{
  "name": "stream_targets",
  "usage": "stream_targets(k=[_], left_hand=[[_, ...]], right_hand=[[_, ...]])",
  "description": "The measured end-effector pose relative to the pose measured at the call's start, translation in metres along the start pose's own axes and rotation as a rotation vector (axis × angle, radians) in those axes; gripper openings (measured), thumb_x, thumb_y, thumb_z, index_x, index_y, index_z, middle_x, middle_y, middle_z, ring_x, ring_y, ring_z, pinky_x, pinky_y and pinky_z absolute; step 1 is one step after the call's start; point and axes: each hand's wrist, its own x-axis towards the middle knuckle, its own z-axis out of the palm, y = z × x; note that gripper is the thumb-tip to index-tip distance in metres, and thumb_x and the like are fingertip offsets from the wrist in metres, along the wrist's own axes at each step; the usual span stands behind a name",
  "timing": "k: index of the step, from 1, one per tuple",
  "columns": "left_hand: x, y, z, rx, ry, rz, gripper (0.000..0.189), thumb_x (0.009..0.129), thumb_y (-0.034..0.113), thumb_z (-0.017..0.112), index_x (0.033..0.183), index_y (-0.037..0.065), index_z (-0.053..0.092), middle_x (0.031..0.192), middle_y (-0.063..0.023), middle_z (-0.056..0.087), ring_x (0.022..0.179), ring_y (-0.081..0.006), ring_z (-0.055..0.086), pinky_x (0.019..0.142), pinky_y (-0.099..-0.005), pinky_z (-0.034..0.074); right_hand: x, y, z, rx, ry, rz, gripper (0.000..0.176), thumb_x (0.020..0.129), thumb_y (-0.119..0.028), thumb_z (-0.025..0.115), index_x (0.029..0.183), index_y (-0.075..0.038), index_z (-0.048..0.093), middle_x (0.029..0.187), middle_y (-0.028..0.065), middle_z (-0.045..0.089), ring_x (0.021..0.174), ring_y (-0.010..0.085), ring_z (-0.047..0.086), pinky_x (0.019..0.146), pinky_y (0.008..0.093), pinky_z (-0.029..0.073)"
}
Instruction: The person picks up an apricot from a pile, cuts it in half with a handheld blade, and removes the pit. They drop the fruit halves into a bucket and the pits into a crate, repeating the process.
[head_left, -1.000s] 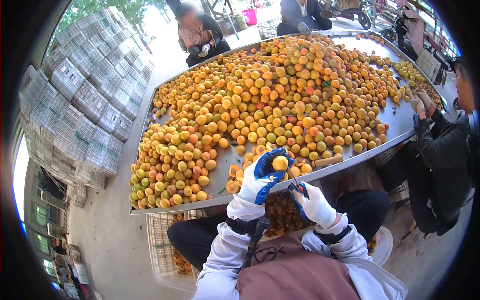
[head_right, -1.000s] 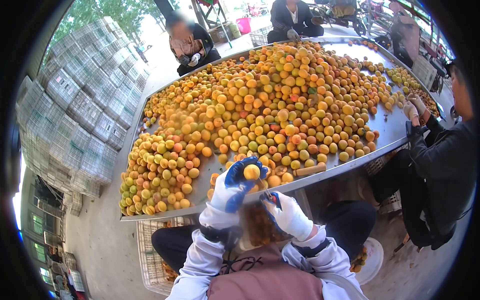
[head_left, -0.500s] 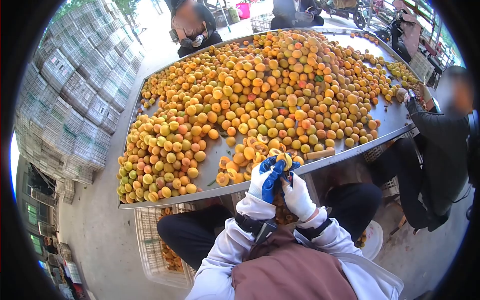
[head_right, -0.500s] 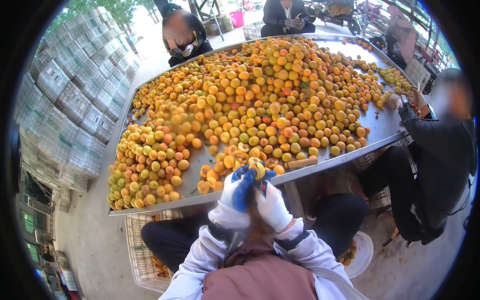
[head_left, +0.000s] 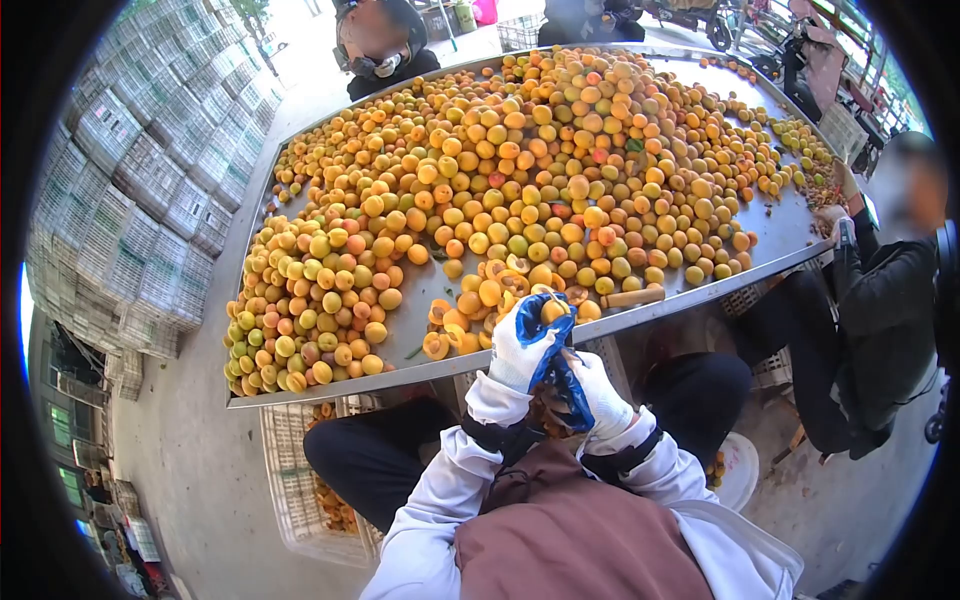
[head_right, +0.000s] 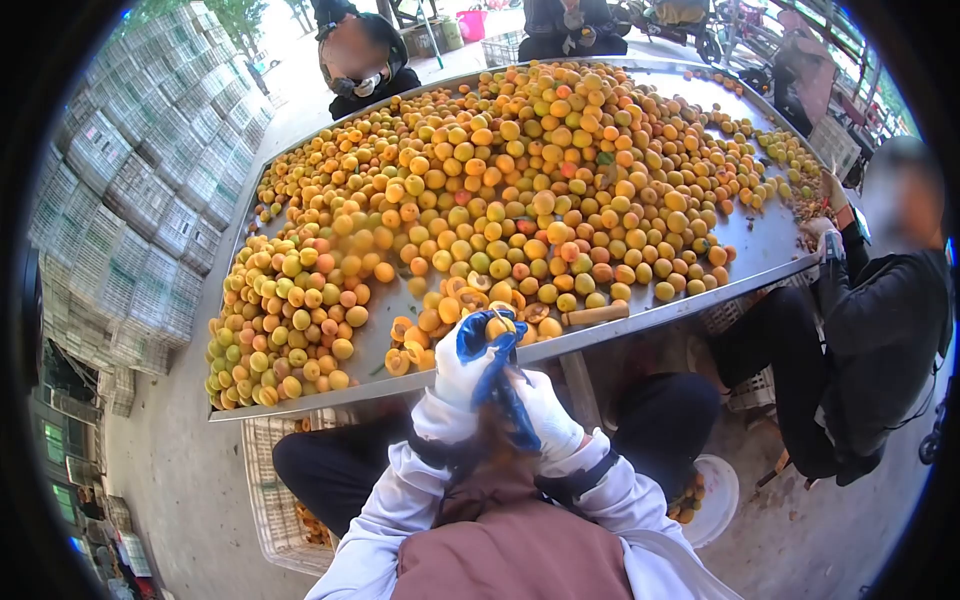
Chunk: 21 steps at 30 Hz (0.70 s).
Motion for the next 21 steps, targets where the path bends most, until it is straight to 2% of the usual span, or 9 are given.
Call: stream_targets(k=[3, 4, 5, 7, 10, 15, 17, 19, 21], left_hand=[[-0.002, 0.0, -0.002, -0.044, -0.054, 0.061, 0.032, 0.096, 0.005, 0.067, 0.123, -0.01, 0.059, 0.112, -0.0147, 0.069, 0.105, -0.024, 0.069, 0.092, -0.0325, 0.056], [-0.004, 0.007, 0.0, -0.151, -0.076, -0.035, 0.033, 0.097, 0.007, 0.067, 0.125, -0.009, 0.058, 0.113, -0.0145, 0.068, 0.106, -0.024, 0.068, 0.092, -0.0327, 0.056], [-0.006, 0.012, 0.001, -0.257, -0.097, -0.131, 0.035, 0.098, 0.008, 0.066, 0.127, -0.009, 0.058, 0.114, -0.0143, 0.068, 0.107, -0.0239, 0.067, 0.091, -0.033, 0.056], [-0.007, 0.003, -0.008, -0.244, -0.13, -0.171, 0.037, 0.103, 0.019, 0.06, 0.129, -0.007, 0.058, 0.116, -0.014, 0.068, 0.105, -0.0218, 0.067, 0.089, -0.0324, 0.055], [-0.014, -0.015, -0.019, -0.095, -0.206, -0.175, 0.041, 0.105, 0.035, 0.056, 0.119, -0.002, 0.066, 0.107, -0.0059, 0.071, 0.094, -0.013, 0.065, 0.083, -0.0268, 0.051], [-0.016, 0.012, -0.009, -0.156, -0.257, -0.166, 0.037, 0.103, 0.03, 0.061, 0.119, -0.003, 0.065, 0.106, -0.0073, 0.072, 0.096, -0.0129, 0.065, 0.085, -0.0279, 0.053], [-0.017, 0.022, -0.006, -0.058, -0.233, -0.079, 0.032, 0.104, 0.022, 0.059, 0.118, -0.006, 0.064, 0.106, -0.0112, 0.071, 0.094, -0.0175, 0.067, 0.085, -0.0293, 0.054], [-0.01, 0.029, -0.016, 0.068, -0.269, -0.033, 0.027, 0.099, 0.014, 0.066, 0.119, -0.003, 0.064, 0.106, -0.0103, 0.071, 0.093, -0.016, 0.068, 0.083, -0.0286, 0.054], [-0.006, 0.037, -0.019, 0.469, -0.285, 0.147, 0.031, 0.095, 0.012, 0.07, 0.123, 0.001, 0.064, 0.107, -0.009, 0.071, 0.094, -0.0138, 0.068, 0.083, -0.0282, 0.054]], right_hand=[[-0.001, 0.003, -0.002, -0.147, -0.008, -0.1, 0.026, 0.107, -0.026, 0.052, 0.109, -0.005, 0.067, 0.084, -0.0037, 0.063, 0.065, 0.0036, 0.055, 0.054, 0.0202, 0.042], [-0.001, 0.005, 0.0, -0.189, 0.015, -0.189, 0.025, 0.107, -0.023, 0.054, 0.114, -0.003, 0.067, 0.093, -0.0027, 0.065, 0.075, 0.0041, 0.057, 0.064, 0.0217, 0.046], [-0.002, 0.006, 0.0, -0.193, 0.013, -0.193, 0.025, 0.107, -0.023, 0.054, 0.114, -0.003, 0.067, 0.093, -0.0027, 0.065, 0.075, 0.0041, 0.057, 0.064, 0.0217, 0.046], [-0.002, 0.008, -0.002, -0.282, 0.051, -0.32, 0.023, 0.105, -0.017, 0.055, 0.118, -0.001, 0.066, 0.102, -0.0019, 0.066, 0.086, 0.0061, 0.058, 0.074, 0.0254, 0.049], [-0.003, 0.007, -0.004, -0.488, 0.094, -0.402, 0.021, 0.104, -0.012, 0.054, 0.115, 0.001, 0.066, 0.099, 0.0011, 0.068, 0.089, 0.0089, 0.058, 0.078, 0.0296, 0.05], [-0.009, 0.004, -0.009, -0.75, 0.116, -0.449, 0.02, 0.102, -0.009, 0.053, 0.112, 0.004, 0.066, 0.091, 0.005, 0.068, 0.088, 0.0092, 0.057, 0.077, 0.0302, 0.05], [-0.011, 0.002, -0.012, -0.791, 0.123, -0.454, 0.02, 0.102, -0.009, 0.054, 0.111, 0.004, 0.066, 0.089, 0.0059, 0.068, 0.088, 0.0093, 0.056, 0.077, 0.0305, 0.05], [-0.014, 0.002, -0.014, -0.744, 0.057, -0.514, 0.02, 0.101, -0.009, 0.055, 0.111, 0.004, 0.066, 0.089, 0.0053, 0.068, 0.086, 0.0091, 0.056, 0.076, 0.0308, 0.05], [-0.02, -0.001, -0.009, -0.697, 0.073, -0.453, 0.02, 0.1, -0.009, 0.055, 0.111, 0.003, 0.066, 0.088, 0.0055, 0.068, 0.086, 0.0093, 0.056, 0.076, 0.0311, 0.051]])
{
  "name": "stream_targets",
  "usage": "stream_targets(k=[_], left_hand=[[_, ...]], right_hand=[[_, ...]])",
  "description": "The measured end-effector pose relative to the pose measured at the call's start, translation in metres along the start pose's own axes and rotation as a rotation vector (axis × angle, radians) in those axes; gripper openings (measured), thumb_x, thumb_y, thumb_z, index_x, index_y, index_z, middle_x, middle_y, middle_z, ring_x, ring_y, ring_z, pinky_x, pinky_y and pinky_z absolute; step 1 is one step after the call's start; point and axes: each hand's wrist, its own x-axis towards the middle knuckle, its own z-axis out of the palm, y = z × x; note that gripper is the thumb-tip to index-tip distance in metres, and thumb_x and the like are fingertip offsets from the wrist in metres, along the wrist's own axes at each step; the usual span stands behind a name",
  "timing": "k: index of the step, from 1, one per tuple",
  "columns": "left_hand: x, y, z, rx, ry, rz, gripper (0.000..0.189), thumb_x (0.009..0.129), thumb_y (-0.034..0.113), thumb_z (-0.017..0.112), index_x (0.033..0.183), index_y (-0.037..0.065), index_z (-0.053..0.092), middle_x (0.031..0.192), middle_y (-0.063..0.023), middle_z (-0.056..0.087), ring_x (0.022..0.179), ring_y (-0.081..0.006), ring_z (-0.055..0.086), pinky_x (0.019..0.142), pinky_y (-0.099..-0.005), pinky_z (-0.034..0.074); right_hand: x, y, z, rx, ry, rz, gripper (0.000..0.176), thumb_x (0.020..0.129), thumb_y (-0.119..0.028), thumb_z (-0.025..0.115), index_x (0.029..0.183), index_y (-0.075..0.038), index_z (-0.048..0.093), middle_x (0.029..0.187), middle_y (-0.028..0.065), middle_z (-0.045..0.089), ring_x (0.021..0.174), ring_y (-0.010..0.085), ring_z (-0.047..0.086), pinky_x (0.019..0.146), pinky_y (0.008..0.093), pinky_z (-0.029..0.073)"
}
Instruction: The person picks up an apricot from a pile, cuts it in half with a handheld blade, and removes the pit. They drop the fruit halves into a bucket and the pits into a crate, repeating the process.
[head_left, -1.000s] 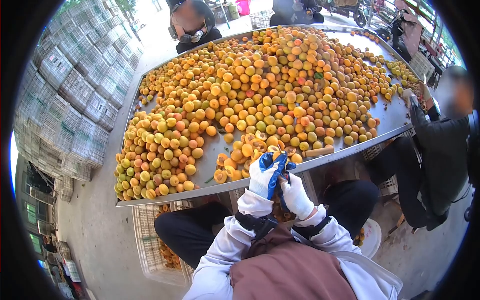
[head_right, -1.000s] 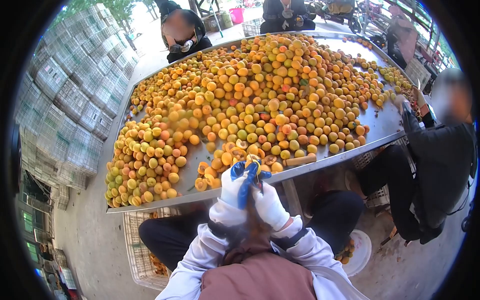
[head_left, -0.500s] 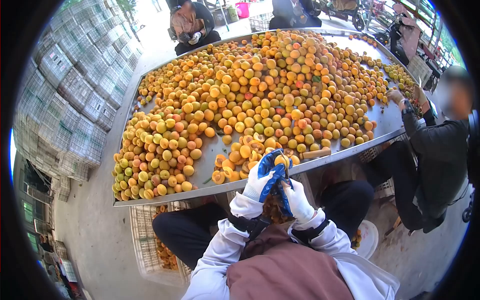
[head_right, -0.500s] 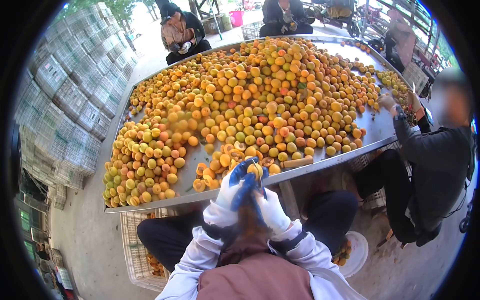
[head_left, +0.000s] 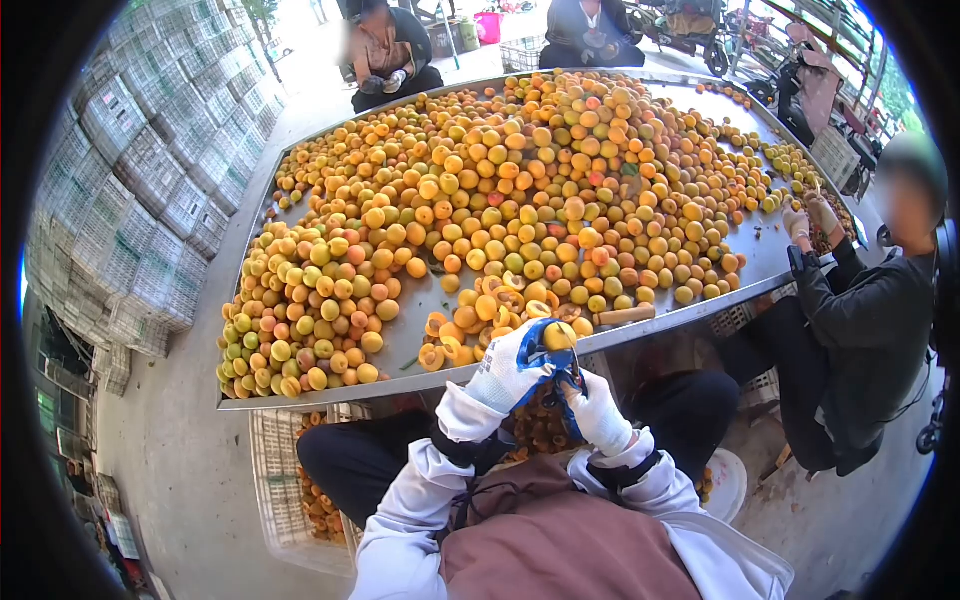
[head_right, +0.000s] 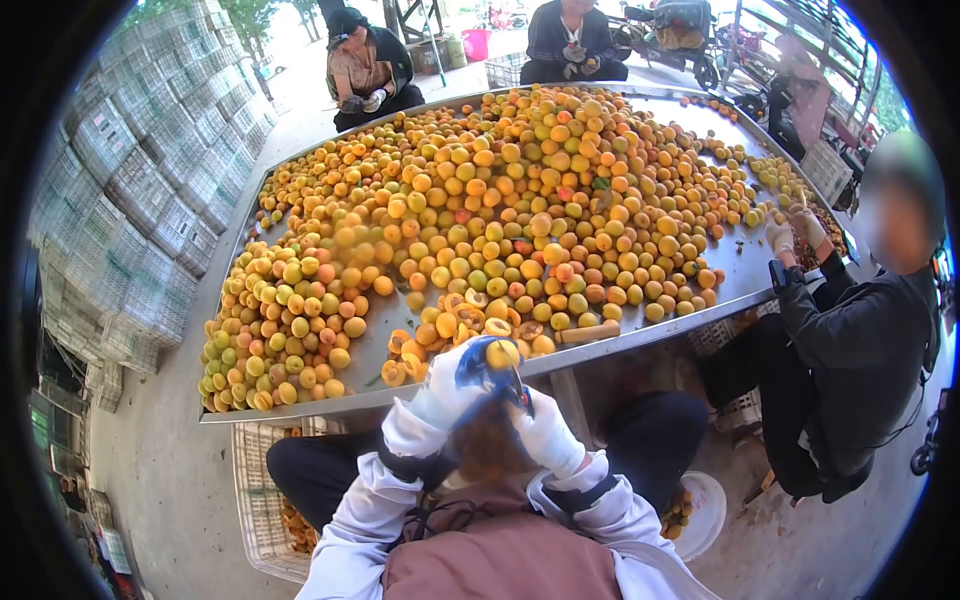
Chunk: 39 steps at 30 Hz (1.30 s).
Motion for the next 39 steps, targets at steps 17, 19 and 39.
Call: stream_targets(k=[17, 19, 39], left_hand=[[0.002, 0.004, 0.022, -0.414, 0.122, -0.356, 0.02, 0.095, 0.016, 0.072, 0.101, -0.003, 0.068, 0.081, -0.0092, 0.07, 0.067, -0.0137, 0.068, 0.063, -0.0283, 0.057], [0.005, 0.015, 0.023, -0.453, 0.097, -0.334, 0.02, 0.096, 0.015, 0.07, 0.103, -0.003, 0.068, 0.082, -0.0098, 0.07, 0.068, -0.0155, 0.069, 0.064, -0.0289, 0.057], [0.0, 0.017, 0.01, -0.451, -0.055, 0.055, 0.05, 0.101, 0.015, 0.061, 0.142, -0.009, 0.044, 0.116, -0.0184, 0.068, 0.109, -0.0263, 0.067, 0.097, -0.0374, 0.053]], right_hand=[[-0.009, 0.013, 0.006, 0.951, -0.303, 0.417, 0.017, 0.105, -0.019, 0.056, 0.116, -0.007, 0.062, 0.101, 0.0023, 0.064, 0.088, 0.0131, 0.062, 0.076, 0.0254, 0.052], [-0.001, 0.024, 0.005, 1.154, -0.444, 0.423, 0.019, 0.105, -0.019, 0.056, 0.119, -0.007, 0.061, 0.101, 0.0025, 0.064, 0.089, 0.0127, 0.062, 0.076, 0.025, 0.052], [-0.007, -0.007, 0.006, 0.188, 0.025, 0.069, 0.021, 0.1, -0.011, 0.06, 0.114, 0.003, 0.067, 0.094, 0.0039, 0.07, 0.089, 0.0083, 0.058, 0.079, 0.0292, 0.051]])
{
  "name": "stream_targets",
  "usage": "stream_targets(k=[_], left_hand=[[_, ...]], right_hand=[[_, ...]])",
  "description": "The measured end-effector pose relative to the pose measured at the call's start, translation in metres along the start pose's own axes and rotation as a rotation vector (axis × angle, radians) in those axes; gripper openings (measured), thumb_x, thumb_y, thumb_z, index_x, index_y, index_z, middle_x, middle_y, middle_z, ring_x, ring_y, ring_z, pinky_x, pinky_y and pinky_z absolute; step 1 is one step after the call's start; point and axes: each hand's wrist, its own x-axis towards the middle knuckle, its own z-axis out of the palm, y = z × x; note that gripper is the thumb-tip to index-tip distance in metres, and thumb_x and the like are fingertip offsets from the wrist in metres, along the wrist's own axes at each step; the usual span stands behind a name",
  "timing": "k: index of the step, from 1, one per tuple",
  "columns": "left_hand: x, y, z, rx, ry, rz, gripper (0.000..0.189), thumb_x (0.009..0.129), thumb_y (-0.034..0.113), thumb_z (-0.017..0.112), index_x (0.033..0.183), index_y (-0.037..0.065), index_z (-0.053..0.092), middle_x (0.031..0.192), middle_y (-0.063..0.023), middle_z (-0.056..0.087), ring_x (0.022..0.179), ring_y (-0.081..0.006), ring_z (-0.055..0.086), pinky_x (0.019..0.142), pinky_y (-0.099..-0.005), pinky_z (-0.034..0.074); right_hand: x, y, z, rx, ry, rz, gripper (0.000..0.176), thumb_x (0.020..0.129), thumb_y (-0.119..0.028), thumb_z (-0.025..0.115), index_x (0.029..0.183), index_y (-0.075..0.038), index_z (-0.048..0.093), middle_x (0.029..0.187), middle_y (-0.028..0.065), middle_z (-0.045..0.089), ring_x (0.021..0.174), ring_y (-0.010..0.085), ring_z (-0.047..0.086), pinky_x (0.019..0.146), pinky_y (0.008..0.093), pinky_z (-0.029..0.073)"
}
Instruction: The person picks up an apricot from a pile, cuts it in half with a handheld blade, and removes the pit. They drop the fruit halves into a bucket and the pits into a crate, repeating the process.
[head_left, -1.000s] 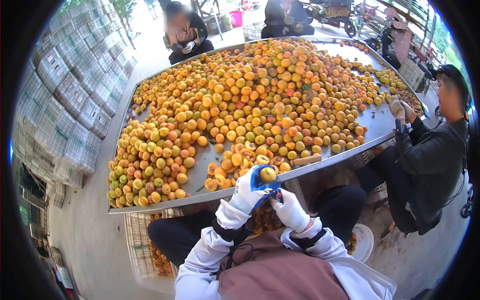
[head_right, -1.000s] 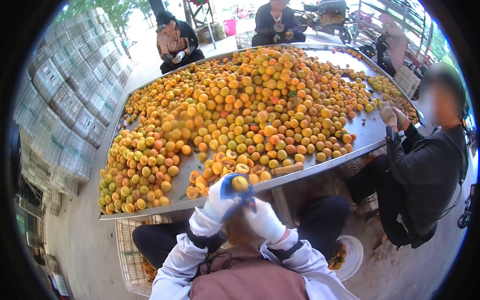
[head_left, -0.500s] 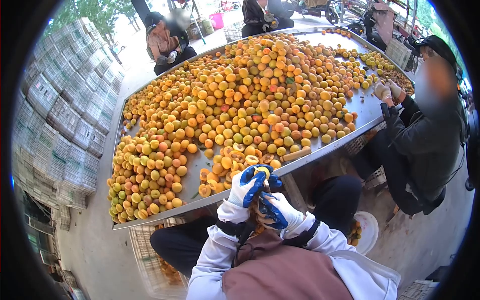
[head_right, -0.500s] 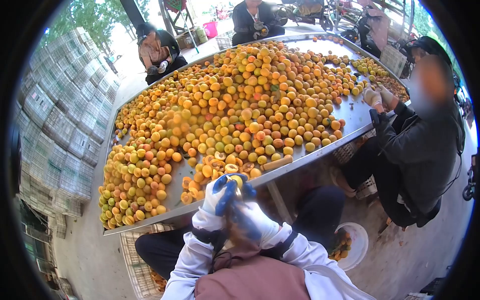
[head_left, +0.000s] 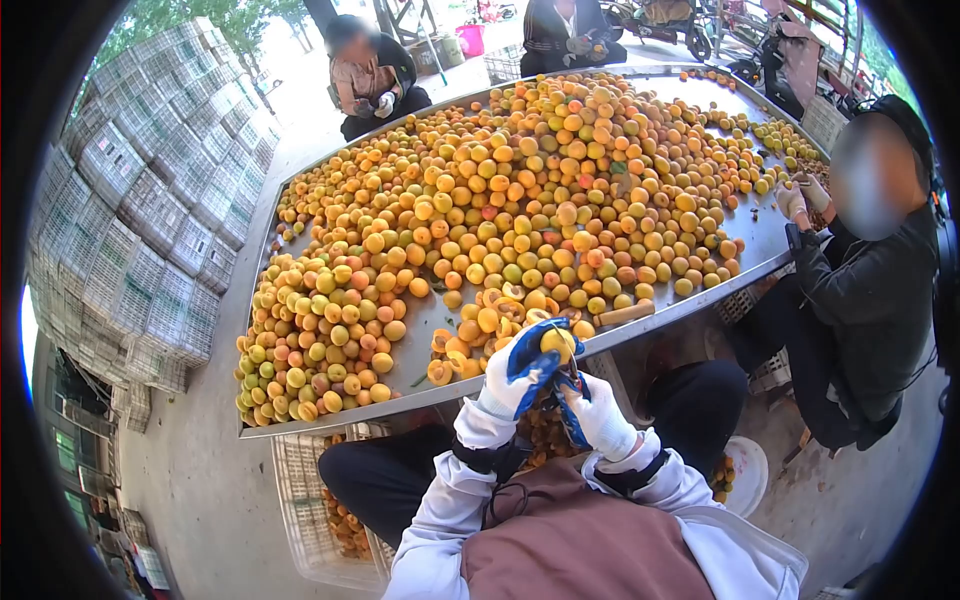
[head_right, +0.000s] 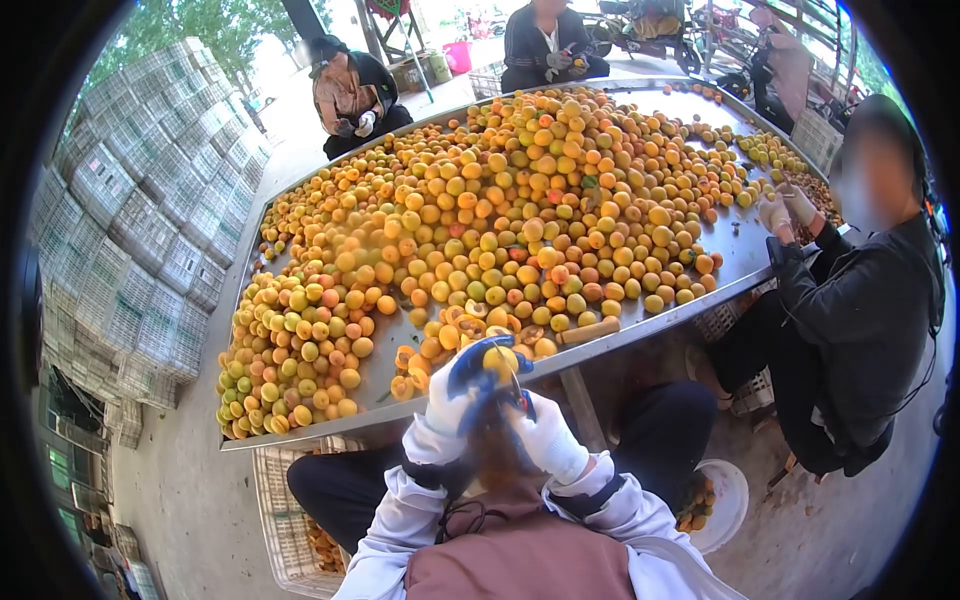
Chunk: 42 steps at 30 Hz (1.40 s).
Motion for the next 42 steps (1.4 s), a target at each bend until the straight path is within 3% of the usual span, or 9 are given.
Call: stream_targets(k=[6, 9, 11, 19, 21, 26, 31, 37, 42], left_hand=[[-0.005, -0.002, -0.005, -0.099, 0.115, -0.023, 0.053, 0.102, 0.015, 0.061, 0.147, -0.007, 0.043, 0.116, -0.0187, 0.068, 0.108, -0.0238, 0.066, 0.096, -0.0361, 0.052], [0.004, 0.023, -0.017, 0.085, 0.023, 0.041, 0.066, 0.098, 0.013, 0.067, 0.152, -0.005, 0.036, 0.119, -0.0169, 0.068, 0.11, -0.0214, 0.066, 0.097, -0.0342, 0.051], [0.011, 0.037, -0.027, 0.551, -0.135, 0.03, 0.083, 0.092, 0.01, 0.074, 0.157, -0.004, 0.025, 0.123, -0.0138, 0.068, 0.113, -0.0176, 0.064, 0.098, -0.0311, 0.05], [0.009, 0.021, -0.014, 0.264, -0.033, 0.045, 0.096, 0.084, 0.007, 0.081, 0.157, -0.005, 0.02, 0.125, -0.0161, 0.065, 0.114, -0.0214, 0.065, 0.102, -0.034, 0.049], [0.005, 0.002, 0.006, 0.102, 0.097, 0.067, 0.087, 0.082, -0.006, 0.078, 0.153, -0.007, 0.027, 0.123, -0.0145, 0.062, 0.108, -0.0244, 0.068, 0.09, -0.0354, 0.057], [0.004, -0.019, 0.0, 0.214, 0.206, 0.004, 0.052, 0.092, -0.001, 0.071, 0.138, -0.006, 0.048, 0.11, -0.0136, 0.067, 0.095, -0.021, 0.07, 0.083, -0.0326, 0.059], [0.0, -0.025, 0.0, 0.056, 0.176, -0.073, 0.029, 0.096, 0.006, 0.067, 0.122, -0.006, 0.061, 0.094, -0.0089, 0.069, 0.087, -0.0147, 0.067, 0.081, -0.0292, 0.056], [0.004, -0.027, -0.002, 0.004, 0.097, -0.102, 0.024, 0.097, 0.008, 0.064, 0.117, -0.006, 0.065, 0.097, -0.0061, 0.069, 0.086, -0.011, 0.062, 0.081, -0.0262, 0.052], [0.003, -0.033, 0.003, -0.273, 0.092, -0.194, 0.041, 0.1, 0.012, 0.064, 0.136, -0.004, 0.053, 0.108, -0.0099, 0.069, 0.1, -0.0176, 0.067, 0.094, -0.031, 0.052]], right_hand=[[-0.006, -0.016, -0.005, -0.163, -0.029, -0.021, 0.021, 0.1, -0.011, 0.059, 0.115, 0.003, 0.067, 0.092, 0.0038, 0.07, 0.089, 0.0078, 0.058, 0.077, 0.0288, 0.051], [-0.005, -0.024, -0.012, -0.259, -0.084, 0.039, 0.021, 0.101, -0.011, 0.059, 0.114, 0.002, 0.067, 0.092, 0.0042, 0.071, 0.09, 0.0076, 0.058, 0.077, 0.0288, 0.051], [-0.001, -0.019, -0.015, -0.285, -0.13, -0.045, 0.02, 0.104, -0.017, 0.058, 0.106, 0.001, 0.068, 0.08, -0.0046, 0.057, 0.076, 0.005, 0.045, 0.066, 0.0241, 0.041], [0.004, -0.017, 0.007, -0.017, -0.059, -0.028, 0.018, 0.103, -0.012, 0.056, 0.106, 0.001, 0.069, 0.086, -0.0026, 0.062, 0.081, 0.006, 0.051, 0.072, 0.026, 0.046], [0.008, -0.007, 0.008, 0.003, -0.023, -0.025, 0.019, 0.099, -0.009, 0.058, 0.11, 0.003, 0.068, 0.096, 0.0015, 0.069, 0.09, 0.0093, 0.059, 0.08, 0.0277, 0.051], [0.013, -0.004, 0.005, 0.119, -0.083, 0.062, 0.021, 0.102, -0.013, 0.057, 0.111, 0.003, 0.067, 0.095, 0.0005, 0.068, 0.087, 0.0086, 0.059, 0.076, 0.0254, 0.05], [0.01, 0.023, -0.001, 0.594, -0.235, 0.323, 0.022, 0.105, -0.022, 0.056, 0.108, -0.003, 0.066, 0.085, -0.0005, 0.064, 0.068, 0.0097, 0.06, 0.056, 0.0253, 0.048], [0.016, 0.037, -0.014, 0.903, -0.503, 0.393, 0.03, 0.104, -0.036, 0.047, 0.105, -0.007, 0.058, 0.074, 0.0087, 0.054, 0.049, 0.0203, 0.048, 0.044, 0.0336, 0.038], [0.026, 0.046, -0.016, 0.934, -0.468, 0.455, 0.043, 0.104, -0.043, 0.043, 0.093, -0.005, 0.062, 0.074, 0.0085, 0.058, 0.053, 0.0216, 0.054, 0.048, 0.0358, 0.042]])
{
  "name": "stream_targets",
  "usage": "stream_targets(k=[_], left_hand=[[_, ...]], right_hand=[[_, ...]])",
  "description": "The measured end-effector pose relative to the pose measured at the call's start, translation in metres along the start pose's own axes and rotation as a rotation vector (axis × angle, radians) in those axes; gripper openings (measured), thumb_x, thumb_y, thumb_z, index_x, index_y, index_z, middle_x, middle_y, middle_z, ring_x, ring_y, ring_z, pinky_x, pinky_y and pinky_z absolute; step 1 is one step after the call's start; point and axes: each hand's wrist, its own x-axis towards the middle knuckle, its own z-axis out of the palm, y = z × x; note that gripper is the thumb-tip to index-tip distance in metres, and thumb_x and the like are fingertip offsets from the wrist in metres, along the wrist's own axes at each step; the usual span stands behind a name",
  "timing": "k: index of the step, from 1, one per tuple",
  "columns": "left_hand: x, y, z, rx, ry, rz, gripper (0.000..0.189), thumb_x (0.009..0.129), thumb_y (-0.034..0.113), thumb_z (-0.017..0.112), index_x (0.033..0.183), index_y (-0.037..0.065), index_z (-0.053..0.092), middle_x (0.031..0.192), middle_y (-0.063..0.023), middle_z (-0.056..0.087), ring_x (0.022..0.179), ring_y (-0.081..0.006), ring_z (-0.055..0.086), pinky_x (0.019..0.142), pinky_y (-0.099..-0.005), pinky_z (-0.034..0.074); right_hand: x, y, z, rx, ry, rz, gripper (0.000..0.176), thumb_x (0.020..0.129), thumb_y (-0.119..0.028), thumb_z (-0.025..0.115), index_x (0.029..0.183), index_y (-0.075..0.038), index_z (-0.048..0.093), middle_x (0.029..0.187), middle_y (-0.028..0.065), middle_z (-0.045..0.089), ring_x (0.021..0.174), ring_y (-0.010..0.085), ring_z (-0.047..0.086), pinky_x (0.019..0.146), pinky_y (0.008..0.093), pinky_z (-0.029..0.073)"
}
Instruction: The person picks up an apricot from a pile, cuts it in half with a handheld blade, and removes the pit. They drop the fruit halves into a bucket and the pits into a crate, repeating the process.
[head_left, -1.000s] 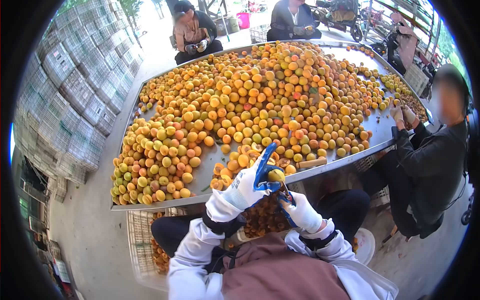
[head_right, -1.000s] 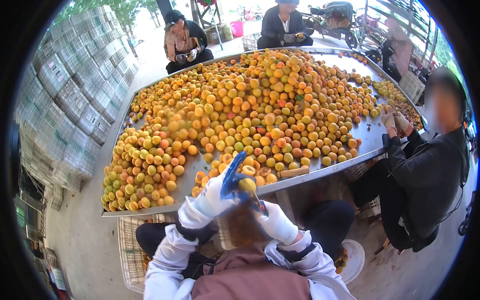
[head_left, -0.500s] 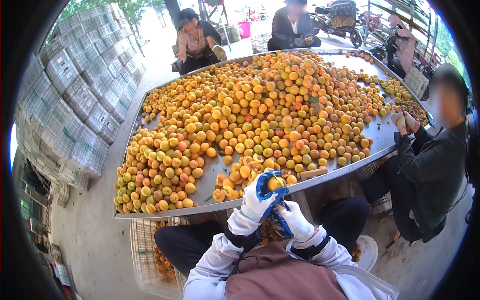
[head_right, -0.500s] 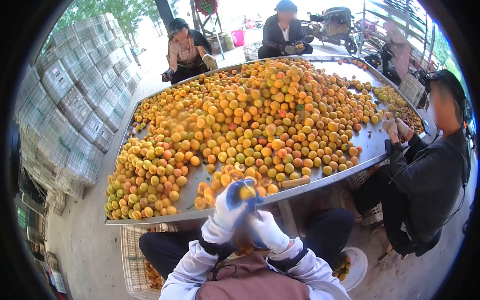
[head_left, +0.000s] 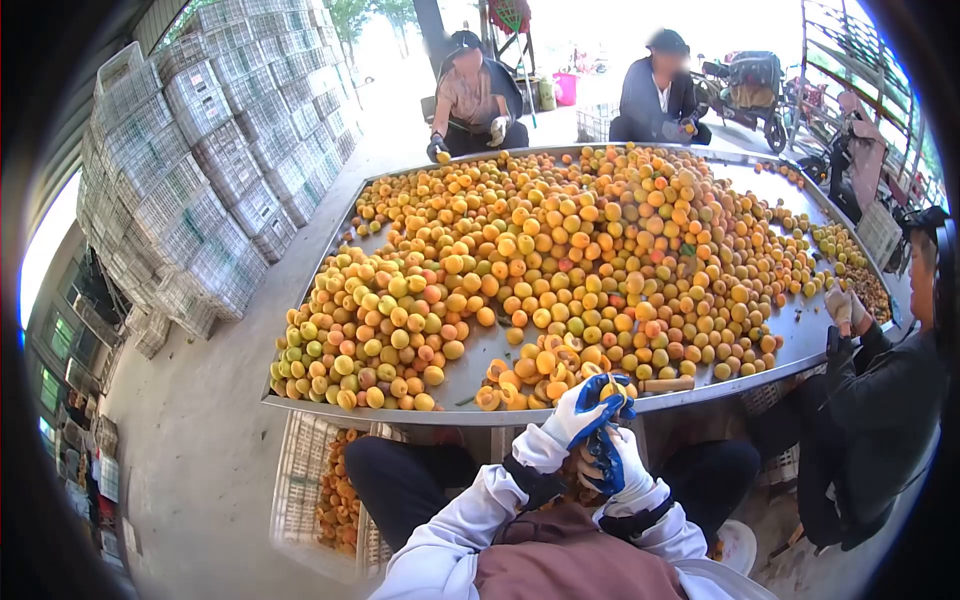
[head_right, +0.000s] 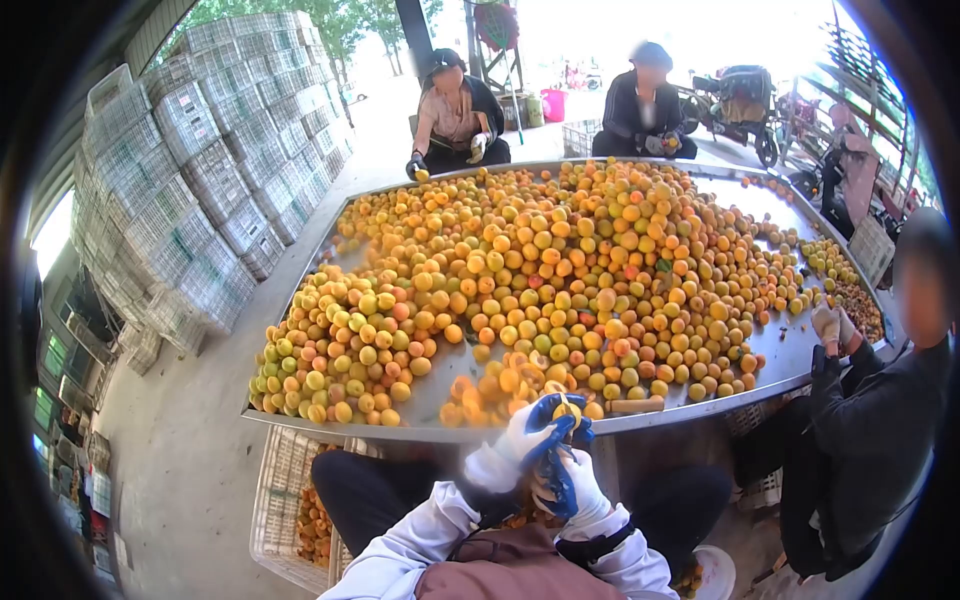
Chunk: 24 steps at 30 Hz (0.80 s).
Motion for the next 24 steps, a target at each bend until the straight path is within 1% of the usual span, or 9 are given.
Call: stream_targets(k=[1, 4, 8, 12, 15, 17, 21, 22, 24], left_hand=[[-0.001, 0.004, 0.003, -0.001, -0.004, 0.008, 0.041, 0.1, 0.012, 0.064, 0.136, -0.004, 0.053, 0.108, -0.0099, 0.069, 0.1, -0.0176, 0.067, 0.094, -0.031, 0.052], [-0.01, 0.015, 0.007, 0.046, 0.019, 0.109, 0.043, 0.1, 0.013, 0.065, 0.138, -0.003, 0.053, 0.112, -0.0107, 0.07, 0.102, -0.018, 0.066, 0.094, -0.0311, 0.052], [-0.012, -0.016, -0.009, 0.076, 0.102, -0.043, 0.038, 0.101, 0.022, 0.065, 0.13, -0.004, 0.06, 0.103, -0.0112, 0.072, 0.087, -0.0156, 0.067, 0.081, -0.0289, 0.054], [-0.005, -0.037, -0.007, -0.021, 0.221, -0.111, 0.032, 0.101, 0.024, 0.066, 0.117, -0.004, 0.065, 0.099, -0.0108, 0.073, 0.083, -0.0141, 0.067, 0.074, -0.0282, 0.054], [-0.005, -0.032, -0.007, 0.403, 0.173, 0.021, 0.024, 0.098, 0.018, 0.069, 0.108, -0.003, 0.065, 0.096, -0.0083, 0.073, 0.079, -0.0125, 0.067, 0.071, -0.027, 0.054], [-0.002, -0.035, -0.011, 0.414, 0.204, -0.034, 0.024, 0.097, 0.018, 0.07, 0.109, -0.001, 0.066, 0.091, -0.0063, 0.072, 0.078, -0.0116, 0.066, 0.07, -0.0264, 0.053], [-0.001, -0.044, -0.019, 0.548, 0.272, -0.086, 0.032, 0.096, 0.03, 0.072, 0.096, -0.002, 0.071, 0.083, -0.0054, 0.071, 0.075, -0.0106, 0.064, 0.066, -0.0265, 0.051], [-0.004, -0.043, -0.016, 0.335, 0.264, -0.06, 0.033, 0.097, 0.031, 0.07, 0.097, -0.002, 0.072, 0.083, -0.0048, 0.071, 0.074, -0.0113, 0.064, 0.065, -0.0269, 0.051], [-0.005, -0.04, -0.015, 0.145, 0.212, -0.089, 0.035, 0.099, 0.03, 0.066, 0.103, -0.005, 0.07, 0.09, -0.0105, 0.071, 0.076, -0.0174, 0.068, 0.068, -0.0304, 0.055]], right_hand=[[-0.002, -0.001, 0.007, -0.008, -0.001, -0.003, 0.043, 0.104, -0.043, 0.043, 0.093, -0.005, 0.062, 0.074, 0.0085, 0.058, 0.053, 0.0216, 0.054, 0.048, 0.0358, 0.042], [-0.008, -0.002, 0.037, -0.761, 0.42, -0.286, 0.019, 0.102, -0.013, 0.057, 0.109, 0.0, 0.069, 0.089, -0.0004, 0.067, 0.067, 0.0103, 0.059, 0.058, 0.0268, 0.047], [0.0, 0.01, 0.02, -1.3, 0.536, -0.606, 0.018, 0.099, -0.011, 0.061, 0.107, 0.003, 0.068, 0.079, 0.003, 0.067, 0.071, 0.0125, 0.06, 0.064, 0.0327, 0.05], [0.015, 0.021, -0.012, -1.295, 0.705, -0.619, 0.014, 0.098, -0.008, 0.06, 0.101, 0.003, 0.067, 0.077, 0.006, 0.066, 0.074, 0.0133, 0.06, 0.066, 0.0334, 0.05], [0.014, 0.021, 0.003, -1.277, 0.641, -0.759, 0.013, 0.097, -0.006, 0.058, 0.101, 0.002, 0.068, 0.08, 0.0043, 0.066, 0.072, 0.0114, 0.058, 0.062, 0.0314, 0.048], [0.011, 0.019, 0.003, -1.023, 0.642, -0.464, 0.015, 0.101, -0.008, 0.058, 0.102, 0.003, 0.069, 0.09, 0.0016, 0.069, 0.08, 0.0087, 0.06, 0.071, 0.0259, 0.049], [0.015, 0.02, -0.025, -0.658, 0.384, -0.405, 0.017, 0.102, -0.017, 0.06, 0.112, -0.004, 0.066, 0.095, 0.003, 0.069, 0.082, 0.0128, 0.066, 0.073, 0.0276, 0.055], [0.017, 0.021, -0.026, -0.606, 0.372, -0.386, 0.02, 0.102, -0.021, 0.061, 0.115, -0.006, 0.065, 0.094, 0.0037, 0.069, 0.082, 0.013, 0.067, 0.073, 0.0277, 0.056], [0.006, 0.013, 0.019, -0.48, 0.345, -0.329, 0.02, 0.103, -0.026, 0.061, 0.111, -0.008, 0.064, 0.086, 0.0042, 0.066, 0.065, 0.014, 0.063, 0.055, 0.028, 0.052]])
